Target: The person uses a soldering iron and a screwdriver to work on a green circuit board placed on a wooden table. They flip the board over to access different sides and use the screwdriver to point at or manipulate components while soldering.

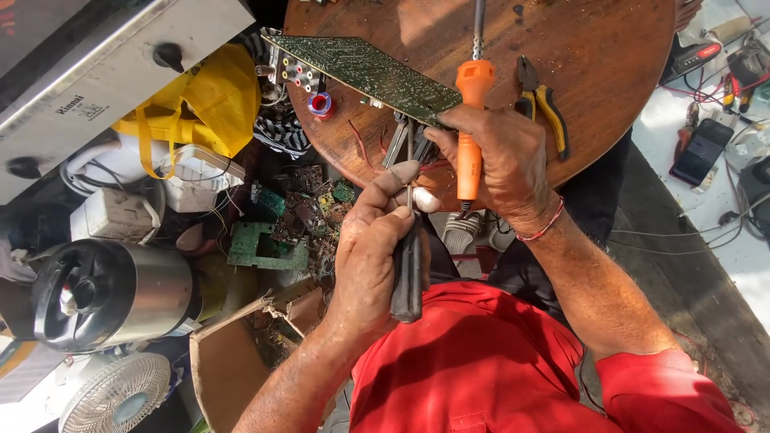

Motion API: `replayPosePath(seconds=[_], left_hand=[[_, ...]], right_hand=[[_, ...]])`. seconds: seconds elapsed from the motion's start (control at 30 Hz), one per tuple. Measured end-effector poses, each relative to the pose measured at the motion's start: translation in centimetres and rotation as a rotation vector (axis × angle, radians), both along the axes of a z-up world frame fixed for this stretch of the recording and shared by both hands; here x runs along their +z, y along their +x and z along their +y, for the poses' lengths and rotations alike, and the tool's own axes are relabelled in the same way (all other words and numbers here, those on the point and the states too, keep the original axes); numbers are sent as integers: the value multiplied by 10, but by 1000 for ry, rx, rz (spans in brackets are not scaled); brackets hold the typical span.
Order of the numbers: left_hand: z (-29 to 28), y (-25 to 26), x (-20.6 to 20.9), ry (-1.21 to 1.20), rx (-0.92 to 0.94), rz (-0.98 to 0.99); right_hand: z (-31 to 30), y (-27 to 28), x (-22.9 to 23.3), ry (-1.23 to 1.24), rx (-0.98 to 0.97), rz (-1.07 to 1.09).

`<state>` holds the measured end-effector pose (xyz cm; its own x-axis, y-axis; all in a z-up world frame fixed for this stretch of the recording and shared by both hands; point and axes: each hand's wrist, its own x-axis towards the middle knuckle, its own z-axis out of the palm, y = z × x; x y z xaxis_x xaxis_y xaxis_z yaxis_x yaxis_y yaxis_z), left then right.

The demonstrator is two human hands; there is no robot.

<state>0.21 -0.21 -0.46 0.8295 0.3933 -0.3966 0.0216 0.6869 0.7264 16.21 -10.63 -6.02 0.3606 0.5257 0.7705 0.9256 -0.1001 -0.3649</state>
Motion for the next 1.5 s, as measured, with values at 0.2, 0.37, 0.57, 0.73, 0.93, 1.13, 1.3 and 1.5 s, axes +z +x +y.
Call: replayPosePath(seconds=[0.2,0.37,0.57,0.73,0.93,1.13,1.3,1.5], left_hand=[[-8,-2,-2,13,-4,-104],[-13,9,9,6,23,-16],[-1,3,2,86,7,10],[10,-4,-27,161,-11,66],[27,-23,-55,364,-135,-30],[21,-36,-59,317,-166,112],[20,-37,-59,125,-111,258],[18,-33,-62,197,-91,196]], right_hand=[[2,-5,-5,12,-12,-6],[4,-9,-5,20,11,-27],[9,-18,2,23,17,-76],[12,-23,-27,-2,98,-43],[23,-24,-28,72,63,-91],[20,-22,-52,7,56,-89],[15,-16,-55,-106,230,-91],[20,-11,-52,-84,212,-173]])
